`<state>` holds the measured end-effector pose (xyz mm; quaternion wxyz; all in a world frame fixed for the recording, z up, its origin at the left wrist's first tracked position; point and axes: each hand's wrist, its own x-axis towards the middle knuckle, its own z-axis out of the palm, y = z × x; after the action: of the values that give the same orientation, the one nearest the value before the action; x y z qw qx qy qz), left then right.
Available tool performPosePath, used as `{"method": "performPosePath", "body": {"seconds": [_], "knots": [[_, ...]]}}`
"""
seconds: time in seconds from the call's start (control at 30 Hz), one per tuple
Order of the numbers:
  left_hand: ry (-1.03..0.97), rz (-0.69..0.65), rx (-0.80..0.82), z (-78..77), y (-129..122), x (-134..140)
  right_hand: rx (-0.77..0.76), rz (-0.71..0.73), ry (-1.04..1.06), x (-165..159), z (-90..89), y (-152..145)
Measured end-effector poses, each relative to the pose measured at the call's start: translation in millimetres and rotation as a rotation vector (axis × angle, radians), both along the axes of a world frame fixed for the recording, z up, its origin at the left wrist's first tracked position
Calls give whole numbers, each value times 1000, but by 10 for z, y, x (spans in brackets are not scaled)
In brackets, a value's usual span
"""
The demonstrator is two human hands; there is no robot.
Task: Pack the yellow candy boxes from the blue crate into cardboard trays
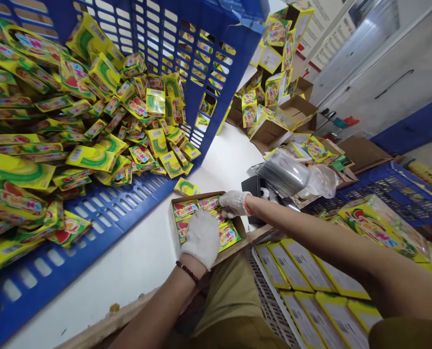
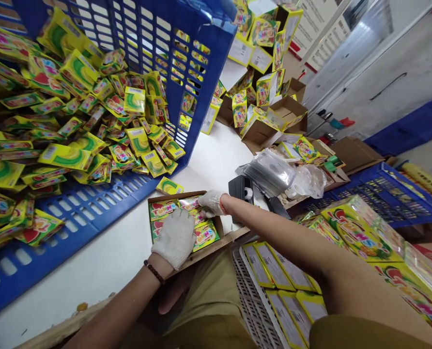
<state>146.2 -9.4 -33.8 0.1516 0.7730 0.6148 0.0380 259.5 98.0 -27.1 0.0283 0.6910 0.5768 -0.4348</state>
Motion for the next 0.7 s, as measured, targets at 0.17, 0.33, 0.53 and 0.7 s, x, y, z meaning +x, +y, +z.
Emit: {"method": "performPosePath", "body": {"seconds": [0.17,0.33,0.53,0.7], "knots": [[-27,-10,-2,-16,-3,-11,92,-124,-14,-26,-109,-163],[-64,-1,-3,-62,-24,-17,185,-169,-21,-70,-127,-271],[-75,2,26,-58,-43,-31,114,-110,-12,-154,-22,-260],[-46,-8,57,-45,-56,-52,231,-88,-46,-123,-91,-295]]}}
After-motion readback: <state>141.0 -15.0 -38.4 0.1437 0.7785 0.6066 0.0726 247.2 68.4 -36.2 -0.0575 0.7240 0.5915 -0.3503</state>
